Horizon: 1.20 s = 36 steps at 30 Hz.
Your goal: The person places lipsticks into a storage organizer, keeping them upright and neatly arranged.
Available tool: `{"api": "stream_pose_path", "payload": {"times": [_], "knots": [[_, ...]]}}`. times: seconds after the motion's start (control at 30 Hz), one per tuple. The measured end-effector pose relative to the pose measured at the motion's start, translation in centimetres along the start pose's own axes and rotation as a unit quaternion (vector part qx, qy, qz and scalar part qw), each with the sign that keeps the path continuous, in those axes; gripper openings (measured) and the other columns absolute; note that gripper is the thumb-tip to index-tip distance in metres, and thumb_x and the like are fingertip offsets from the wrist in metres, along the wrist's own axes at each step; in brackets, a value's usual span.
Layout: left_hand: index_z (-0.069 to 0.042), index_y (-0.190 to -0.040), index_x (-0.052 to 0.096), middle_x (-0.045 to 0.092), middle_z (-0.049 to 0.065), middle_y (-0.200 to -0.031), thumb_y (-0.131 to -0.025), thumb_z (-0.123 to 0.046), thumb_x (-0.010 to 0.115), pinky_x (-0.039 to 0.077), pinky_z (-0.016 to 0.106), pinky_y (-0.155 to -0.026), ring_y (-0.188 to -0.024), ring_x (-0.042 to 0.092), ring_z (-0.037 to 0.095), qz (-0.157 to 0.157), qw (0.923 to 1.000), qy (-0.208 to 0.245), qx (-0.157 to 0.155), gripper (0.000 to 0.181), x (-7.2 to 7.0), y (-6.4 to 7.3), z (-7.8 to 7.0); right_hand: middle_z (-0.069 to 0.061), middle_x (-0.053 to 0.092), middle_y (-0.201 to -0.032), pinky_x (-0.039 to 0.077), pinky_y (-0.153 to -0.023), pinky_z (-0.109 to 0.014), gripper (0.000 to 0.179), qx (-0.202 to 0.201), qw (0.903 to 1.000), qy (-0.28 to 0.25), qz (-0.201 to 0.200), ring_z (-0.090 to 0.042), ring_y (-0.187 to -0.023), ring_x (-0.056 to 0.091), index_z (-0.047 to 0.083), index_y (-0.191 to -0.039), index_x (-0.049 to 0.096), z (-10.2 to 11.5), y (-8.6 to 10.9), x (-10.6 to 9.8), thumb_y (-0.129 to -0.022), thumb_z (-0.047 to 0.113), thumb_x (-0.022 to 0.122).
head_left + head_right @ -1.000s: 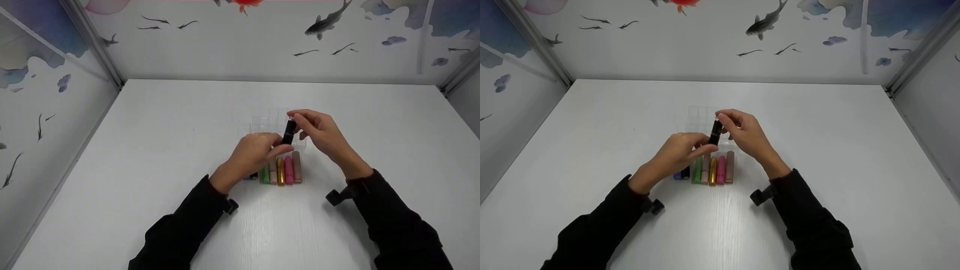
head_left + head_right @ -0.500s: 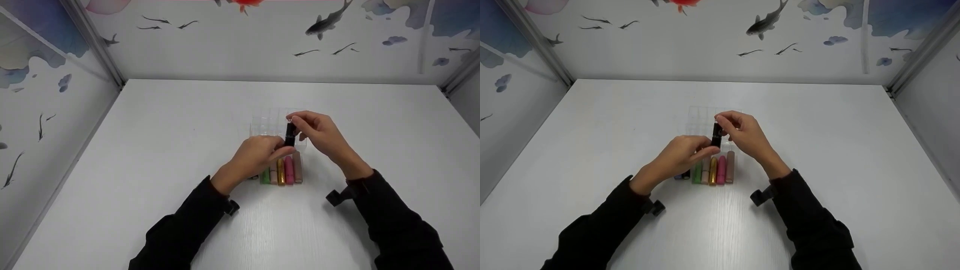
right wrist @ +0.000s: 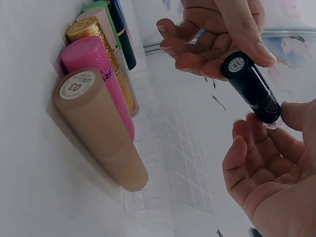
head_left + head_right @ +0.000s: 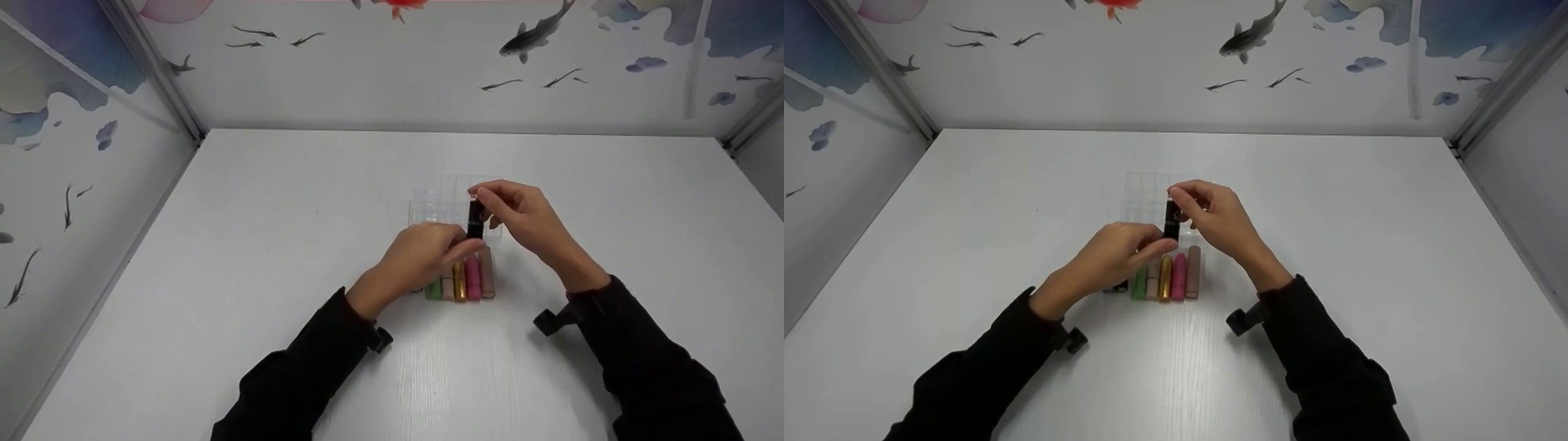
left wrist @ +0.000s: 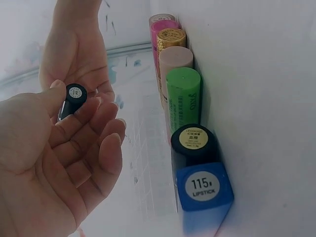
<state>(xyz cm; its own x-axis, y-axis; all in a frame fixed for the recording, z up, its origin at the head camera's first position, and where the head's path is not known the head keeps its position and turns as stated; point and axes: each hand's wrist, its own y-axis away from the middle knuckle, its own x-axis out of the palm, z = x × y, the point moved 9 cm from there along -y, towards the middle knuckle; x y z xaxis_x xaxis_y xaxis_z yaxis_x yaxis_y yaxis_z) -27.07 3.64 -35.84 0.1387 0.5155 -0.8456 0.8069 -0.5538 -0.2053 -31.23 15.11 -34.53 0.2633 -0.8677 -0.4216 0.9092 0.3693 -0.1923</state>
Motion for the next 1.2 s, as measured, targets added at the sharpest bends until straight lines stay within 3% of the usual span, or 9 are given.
{"api": "stream_pose_path", "payload": {"times": [0.57, 0.77, 0.97, 1.2], "knots": [[-0.018, -0.081, 0.066, 0.053, -0.008, -0.061, -0.096, -0.047, 0.045, 0.035, 0.019, -0.051, -0.057, 0.047, 0.006, -0.011, 0.9999, 0.012, 0.0, 0.039, 0.1, 0.0, 0.1, -0.006, 0.065, -0.095, 0.052, -0.066, -0.024, 0.032, -0.01, 0.9998, 0.014, -0.007, -0.019, -0.078, 0.059, 0.012, -0.113, 0.066, -0.8, -0.3, -0.5, -0.096, 0.036, 0.052], [-0.017, -0.088, 0.07, 0.062, -0.009, -0.07, -0.096, -0.049, 0.046, 0.042, 0.02, -0.057, -0.063, 0.053, 0.005, -0.02, 0.9997, 0.004, 0.01, 0.041, 0.1, 0.0, 0.2, -0.006, 0.066, -0.097, 0.052, -0.067, -0.023, 0.031, -0.01, 0.9997, 0.014, -0.019, -0.024, -0.081, 0.059, 0.012, -0.114, 0.065, -0.9, -0.3, -1.0, -0.095, 0.034, 0.054], [-0.014, -0.097, 0.07, 0.071, -0.005, -0.088, -0.092, -0.044, 0.057, 0.051, 0.02, -0.067, -0.076, 0.063, 0.005, -0.067, 0.9975, -0.023, 0.003, 0.033, -1.0, 0.2, 0.9, -0.006, 0.065, -0.1, 0.052, -0.067, -0.021, 0.03, -0.017, 0.9973, 0.018, -0.069, -0.022, -0.084, 0.06, 0.01, -0.117, 0.063, -0.1, 0.0, -2.5, -0.096, 0.029, 0.054], [-0.015, -0.098, 0.07, 0.07, -0.001, -0.09, -0.087, -0.034, 0.067, 0.051, 0.024, -0.068, -0.079, 0.063, 0.009, -0.129, 0.9879, -0.079, -0.032, 0.022, -2.7, 0.4, 2.4, -0.008, 0.064, -0.102, 0.051, -0.065, -0.021, 0.03, -0.024, 0.9915, 0.031, -0.124, -0.021, -0.088, 0.061, 0.007, -0.118, 0.062, 2.4, 0.8, -3.7, -0.095, 0.026, 0.055]]}}
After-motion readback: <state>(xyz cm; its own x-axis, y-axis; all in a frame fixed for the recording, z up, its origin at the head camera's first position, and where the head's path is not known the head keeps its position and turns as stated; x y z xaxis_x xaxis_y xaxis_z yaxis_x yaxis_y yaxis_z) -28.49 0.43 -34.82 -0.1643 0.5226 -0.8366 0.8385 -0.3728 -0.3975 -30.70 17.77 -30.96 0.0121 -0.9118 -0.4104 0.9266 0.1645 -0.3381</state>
